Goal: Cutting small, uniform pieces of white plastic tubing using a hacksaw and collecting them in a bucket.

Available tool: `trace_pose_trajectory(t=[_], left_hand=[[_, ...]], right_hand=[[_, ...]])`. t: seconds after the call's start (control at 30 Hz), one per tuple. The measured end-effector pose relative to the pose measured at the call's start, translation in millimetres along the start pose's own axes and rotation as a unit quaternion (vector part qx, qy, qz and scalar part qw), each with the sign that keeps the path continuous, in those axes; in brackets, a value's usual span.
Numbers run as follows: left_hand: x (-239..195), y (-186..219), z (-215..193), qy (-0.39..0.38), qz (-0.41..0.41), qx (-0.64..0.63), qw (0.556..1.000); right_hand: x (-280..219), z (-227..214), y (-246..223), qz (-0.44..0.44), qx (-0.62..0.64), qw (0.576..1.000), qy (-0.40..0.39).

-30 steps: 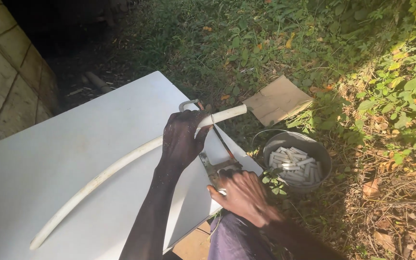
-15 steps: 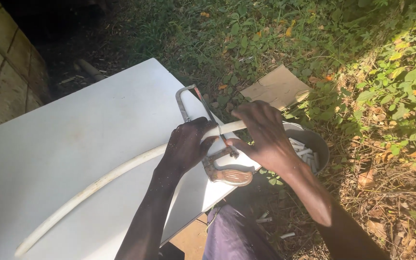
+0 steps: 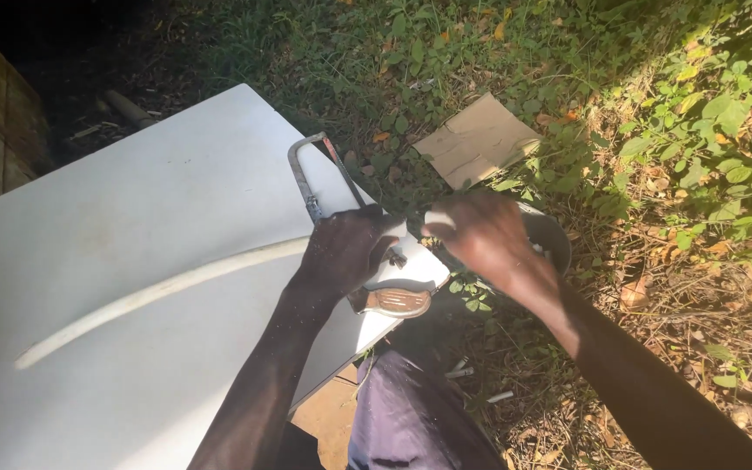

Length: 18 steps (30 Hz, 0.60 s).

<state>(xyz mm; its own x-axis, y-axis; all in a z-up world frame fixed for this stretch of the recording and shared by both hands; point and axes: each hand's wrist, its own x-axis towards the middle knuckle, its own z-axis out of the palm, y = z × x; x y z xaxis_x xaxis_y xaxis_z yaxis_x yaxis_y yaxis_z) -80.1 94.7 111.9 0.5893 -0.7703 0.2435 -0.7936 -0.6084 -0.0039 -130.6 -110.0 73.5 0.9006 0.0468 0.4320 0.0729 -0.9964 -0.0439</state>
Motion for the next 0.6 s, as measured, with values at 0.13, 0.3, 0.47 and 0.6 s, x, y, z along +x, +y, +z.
trace_pose_trajectory(t=[0.13, 0.3, 0.47, 0.6], left_hand=[[-3.3, 3.1, -24.2, 0.039, -0.007, -0.019, 0.999], [-4.6, -13.5, 6.1, 0.057, -0.015, -0.036, 0.998], [-0.4, -27.4, 37.7, 0.215, 0.085, -0.016, 0.973], [-3.8, -19.3, 14.2, 0.125, 0.007, -0.009, 0.992]], right_hand=[[-40.5, 17.5, 41.4, 0.193, 0.387, 0.898, 0.080], [-187.3, 211.8, 93.5, 0.519, 0.689, 0.506, -0.008], [-222.7, 284.8, 116.7, 0.566, 0.785, 0.250, -0.038], [-145.3, 236.5, 146.9, 0.496, 0.826, 0.268, 0.033]])
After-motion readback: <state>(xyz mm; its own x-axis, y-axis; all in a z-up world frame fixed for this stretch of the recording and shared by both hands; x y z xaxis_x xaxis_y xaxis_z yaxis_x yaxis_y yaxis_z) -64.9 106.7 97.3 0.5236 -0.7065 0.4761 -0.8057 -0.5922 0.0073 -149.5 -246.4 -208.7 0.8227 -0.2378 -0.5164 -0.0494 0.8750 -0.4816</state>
